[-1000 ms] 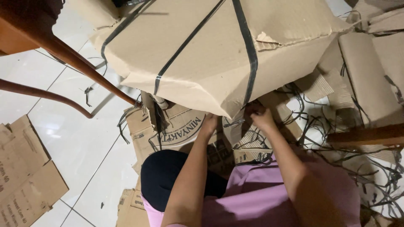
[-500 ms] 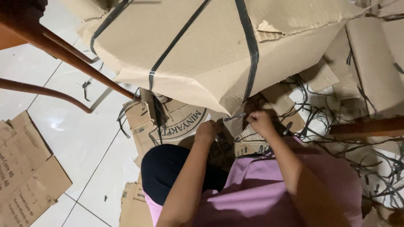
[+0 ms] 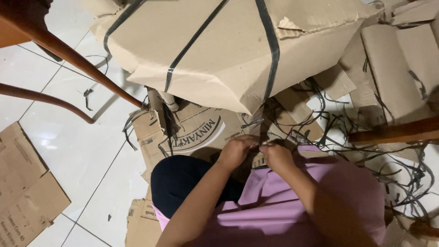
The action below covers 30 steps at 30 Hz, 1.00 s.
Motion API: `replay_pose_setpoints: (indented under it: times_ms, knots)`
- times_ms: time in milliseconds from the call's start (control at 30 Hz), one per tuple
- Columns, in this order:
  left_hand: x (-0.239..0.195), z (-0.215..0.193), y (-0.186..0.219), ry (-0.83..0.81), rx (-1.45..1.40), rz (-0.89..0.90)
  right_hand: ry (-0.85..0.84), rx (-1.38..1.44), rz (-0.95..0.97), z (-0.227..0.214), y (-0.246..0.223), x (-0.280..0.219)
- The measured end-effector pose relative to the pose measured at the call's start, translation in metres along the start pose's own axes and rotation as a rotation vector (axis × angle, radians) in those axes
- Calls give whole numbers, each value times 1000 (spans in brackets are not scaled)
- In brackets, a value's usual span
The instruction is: Securing cardboard packaging around a wooden chair using thin black plastic straps and wooden spacers.
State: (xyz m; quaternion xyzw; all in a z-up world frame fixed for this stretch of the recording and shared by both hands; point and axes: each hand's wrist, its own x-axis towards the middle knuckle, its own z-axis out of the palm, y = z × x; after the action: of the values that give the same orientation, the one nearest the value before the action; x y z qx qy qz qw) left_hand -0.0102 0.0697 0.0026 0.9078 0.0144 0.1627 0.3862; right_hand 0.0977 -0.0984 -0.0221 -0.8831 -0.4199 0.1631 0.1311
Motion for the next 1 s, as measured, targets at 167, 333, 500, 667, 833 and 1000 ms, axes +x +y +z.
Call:
replay_pose_setpoints:
  times_ms: [167, 333, 500, 667, 833, 1000]
  knots:
    - [-1, 7, -1, 70, -71, -10, 34, 53, -102, 32, 12, 0]
    - [-7, 31, -14, 212, 123, 22, 175, 163, -249, 17, -7, -5]
    - [-15, 62, -39, 231, 142, -184, 409, 335, -324, 11, -6, -2]
    - [-21, 63, -14, 241, 79, -400, 410, 393, -436, 4, -9, 8]
    - [-18, 57, -2, 250, -46, -550, 485, 371, -489, 14, -1, 19]
    - [-11, 46, 8, 259, -4, -559, 551, 308, -575, 18, 2, 17]
